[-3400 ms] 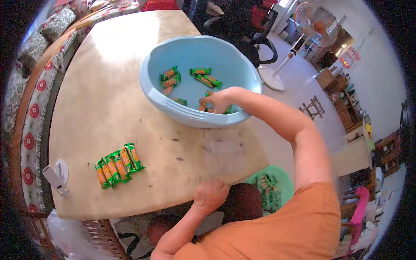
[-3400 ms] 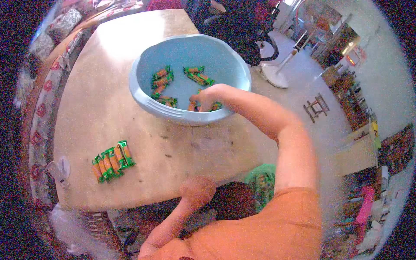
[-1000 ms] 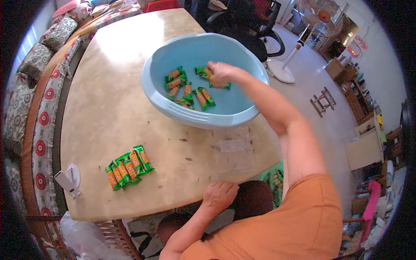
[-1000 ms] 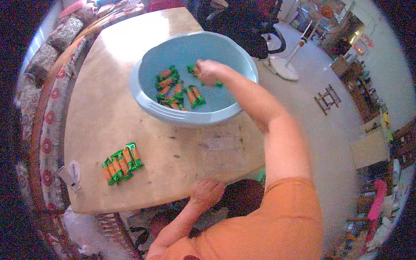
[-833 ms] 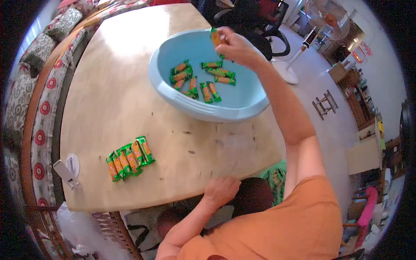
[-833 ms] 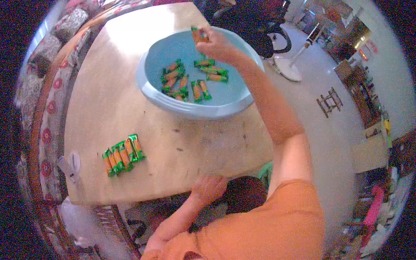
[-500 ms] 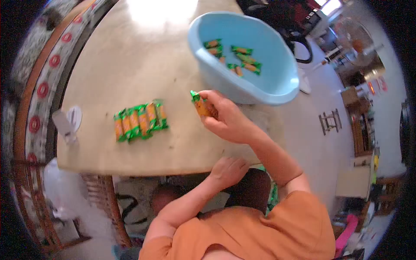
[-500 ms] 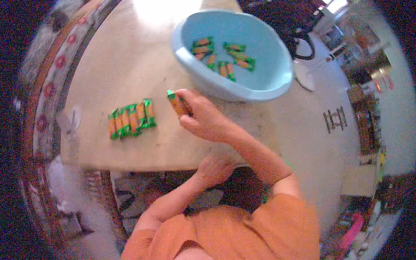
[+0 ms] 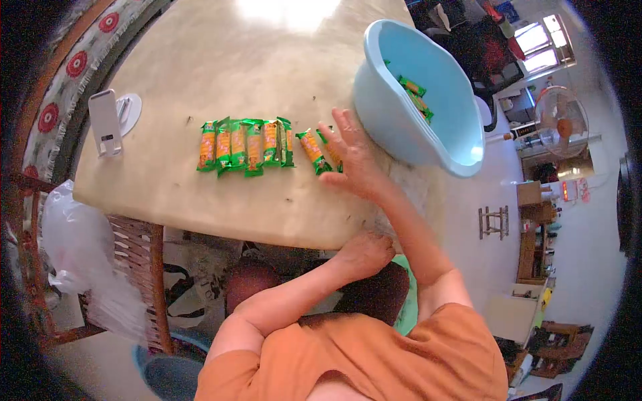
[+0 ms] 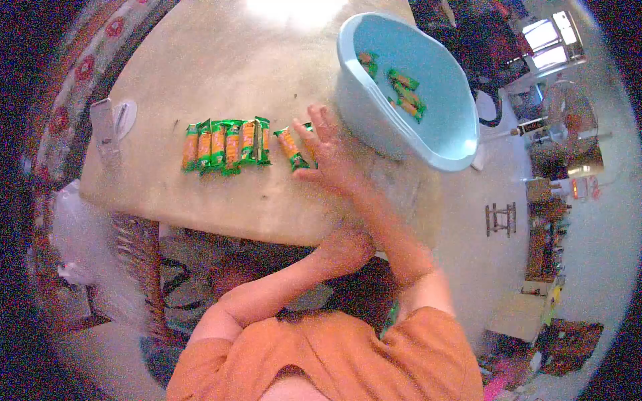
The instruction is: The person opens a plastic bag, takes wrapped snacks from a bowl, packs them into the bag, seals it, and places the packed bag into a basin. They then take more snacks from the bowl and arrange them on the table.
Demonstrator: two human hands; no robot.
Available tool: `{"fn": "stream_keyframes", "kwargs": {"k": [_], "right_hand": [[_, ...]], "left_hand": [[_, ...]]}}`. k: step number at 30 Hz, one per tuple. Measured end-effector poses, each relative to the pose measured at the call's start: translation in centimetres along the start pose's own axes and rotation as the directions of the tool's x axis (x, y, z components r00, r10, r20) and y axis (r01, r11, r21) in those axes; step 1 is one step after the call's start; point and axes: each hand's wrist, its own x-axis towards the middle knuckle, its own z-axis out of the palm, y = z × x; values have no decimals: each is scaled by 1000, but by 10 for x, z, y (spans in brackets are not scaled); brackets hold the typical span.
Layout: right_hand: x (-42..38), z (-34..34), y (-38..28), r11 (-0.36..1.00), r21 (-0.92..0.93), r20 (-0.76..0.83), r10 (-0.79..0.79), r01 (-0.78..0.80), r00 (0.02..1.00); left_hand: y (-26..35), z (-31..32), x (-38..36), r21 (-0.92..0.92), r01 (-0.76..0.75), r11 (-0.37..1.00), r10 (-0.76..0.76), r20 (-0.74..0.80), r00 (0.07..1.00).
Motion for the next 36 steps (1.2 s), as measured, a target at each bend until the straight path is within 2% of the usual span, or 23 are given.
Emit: {"fn": "stream_keyframes", "kwargs": {"k": [1, 4, 7, 11, 14, 16, 18, 20, 24, 25, 27, 30, 31, 32, 34, 35, 36], "right_hand": [[3, 2, 2, 1000, -8, 40, -29, 29, 999], [14, 6, 1, 993, -22, 114, -114, 117, 987], [28, 9, -14, 986, -30, 94, -159, 163, 983], [43, 20, -29, 987, -41, 42, -156, 158, 987], [48, 30, -37, 990, -8, -11, -138, 138, 990], [52, 34, -44, 991, 18, -26, -130, 130, 991], [64, 43, -64, 991, 39, -22, -126, 127, 992], [72, 52, -78, 990, 24, -38, -136, 137, 990], [81, 51, -101, 987, 32, 10, -160, 160, 987], [80, 47, -105, 984, 38, -26, -171, 172, 985], [69, 29, -110, 984, 22, -103, -172, 175, 980], [29, -27, -108, 984, -110, -223, -159, 137, 962], [14, -40, -100, 976, -213, -312, -120, 54, 942], [-1, -58, -87, 953, -299, -411, -95, -36, 907], [-31, -83, -52, 863, -415, -504, 45, -288, 863], [-44, -91, -34, 802, -450, -536, 110, -393, 837], [-58, -91, -17, 772, -472, -528, 139, -426, 837]], "left_hand": [[2, -10, 0, 76, -37, 996, 38, -16, 999], [3, -10, 0, 71, 0, 997, -5, 66, 998], [5, -15, 5, 21, 70, 997, -73, 264, 962], [-9, 40, 10, -221, 178, 959, -165, 79, 983], [-9, 52, 14, -455, 155, 877, -172, 5, 985], [12, -3, 12, -488, 120, 864, -176, -70, 982], [17, -37, 6, -630, 219, 745, -274, 10, 962], [17, -43, 1, -686, 225, 691, -296, 15, 955], [7, -17, 1, -657, 44, 753, -182, -143, 973], [7, -16, 1, -647, -5, 762, -147, -180, 973], [9, -34, -7, -699, 6, 715, -125, -120, 985], [10, -32, 3, -639, -26, 769, -73, -127, 989], [8, -25, 6, -585, -26, 810, -79, -153, 985], [5, -20, 5, -436, 5, 900, -22, -34, 999], [2, -13, -3, -78, 21, 997, -4, 213, 977], [5, -14, -2, -48, -18, 999, 26, 175, 984], [5, -15, -2, -17, -51, 999, 53, 140, 989]]}}
